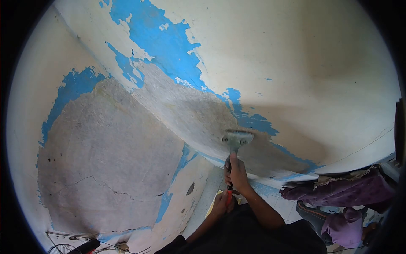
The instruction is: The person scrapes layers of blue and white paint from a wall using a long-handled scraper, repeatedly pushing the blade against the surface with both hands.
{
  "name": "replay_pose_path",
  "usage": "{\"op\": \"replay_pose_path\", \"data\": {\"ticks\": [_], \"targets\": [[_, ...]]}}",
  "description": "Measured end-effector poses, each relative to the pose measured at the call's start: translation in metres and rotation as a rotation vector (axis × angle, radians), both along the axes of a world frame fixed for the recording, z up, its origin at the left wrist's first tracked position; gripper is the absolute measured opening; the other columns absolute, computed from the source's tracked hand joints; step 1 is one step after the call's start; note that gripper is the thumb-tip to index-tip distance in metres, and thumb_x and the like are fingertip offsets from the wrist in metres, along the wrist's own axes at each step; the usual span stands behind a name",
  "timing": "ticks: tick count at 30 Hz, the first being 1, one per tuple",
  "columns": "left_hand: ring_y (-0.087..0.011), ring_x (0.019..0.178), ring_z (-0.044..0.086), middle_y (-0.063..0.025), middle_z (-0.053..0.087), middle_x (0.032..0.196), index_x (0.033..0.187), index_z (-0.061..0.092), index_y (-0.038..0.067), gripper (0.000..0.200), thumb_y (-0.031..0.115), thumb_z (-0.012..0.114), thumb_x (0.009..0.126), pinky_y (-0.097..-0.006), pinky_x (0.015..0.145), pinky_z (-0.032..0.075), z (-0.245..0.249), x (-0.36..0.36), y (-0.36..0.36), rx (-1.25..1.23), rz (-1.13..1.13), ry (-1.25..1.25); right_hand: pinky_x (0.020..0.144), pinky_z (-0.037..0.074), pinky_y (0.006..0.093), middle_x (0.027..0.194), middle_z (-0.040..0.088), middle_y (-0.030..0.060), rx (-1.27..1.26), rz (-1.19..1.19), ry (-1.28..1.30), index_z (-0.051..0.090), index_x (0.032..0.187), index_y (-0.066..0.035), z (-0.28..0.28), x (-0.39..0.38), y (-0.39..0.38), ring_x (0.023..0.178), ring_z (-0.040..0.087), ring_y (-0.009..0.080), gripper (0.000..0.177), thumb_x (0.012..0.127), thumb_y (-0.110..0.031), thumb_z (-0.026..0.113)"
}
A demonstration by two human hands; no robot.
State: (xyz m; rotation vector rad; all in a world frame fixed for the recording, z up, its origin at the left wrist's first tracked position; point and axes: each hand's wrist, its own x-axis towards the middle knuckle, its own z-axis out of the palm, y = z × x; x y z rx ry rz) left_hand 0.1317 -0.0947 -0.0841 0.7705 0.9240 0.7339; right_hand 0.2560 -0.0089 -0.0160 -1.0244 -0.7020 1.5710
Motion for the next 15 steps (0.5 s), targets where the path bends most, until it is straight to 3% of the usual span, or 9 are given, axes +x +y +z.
{"op": "replay_pose_path", "data": {"ticks": [2,6,11,15], "targets": [[-0.0102,0.041,0.039,-0.0012,0.041,0.054,0.11,0.055,-0.007,0.058,0.043,0.028,0.102,-0.0248,0.042,0.033,0.02,-0.005,0.005,0.05,-0.023,0.04,0.032,0.031,0.0271,0.049,0.032,0.0007,0.061,-0.006,-0.006,0.035,0.071,-0.009,0.028,0.001,0.004,0.035,0.032,0.0108,0.057,0.095,-0.061,0.033],[-0.0102,0.041,0.038,-0.0011,0.04,0.053,0.111,0.054,-0.007,0.058,0.043,0.027,0.102,-0.0247,0.041,0.032,0.024,-0.009,0.004,0.053,-0.018,0.034,0.032,0.031,0.0273,0.048,0.033,0.0006,0.041,0.019,0.066,0.035,0.069,-0.009,0.017,-0.003,0.003,0.034,0.032,0.0106,0.057,0.095,-0.06,0.035],[-0.0105,0.04,0.037,-0.0013,0.041,0.053,0.111,0.053,-0.007,0.059,0.045,0.028,0.101,-0.0249,0.041,0.032,-0.01,-0.006,0.0,0.018,0.006,-0.015,0.032,0.032,0.0273,0.048,0.033,0.0006,-0.018,0.032,0.005,0.036,0.07,-0.009,-0.014,-0.007,0.007,0.034,0.032,0.0099,0.057,0.095,-0.06,0.036],[-0.0107,0.04,0.037,-0.0012,0.041,0.053,0.111,0.054,-0.007,0.06,0.047,0.028,0.101,-0.0252,0.04,0.032,0.015,-0.005,0.009,0.039,0.009,0.045,0.032,0.031,0.0275,0.048,0.033,0.0007,0.08,0.046,0.018,0.035,0.069,-0.009,0.021,-0.004,0.008,0.034,0.032,0.0103,0.057,0.095,-0.06,0.035]]}}
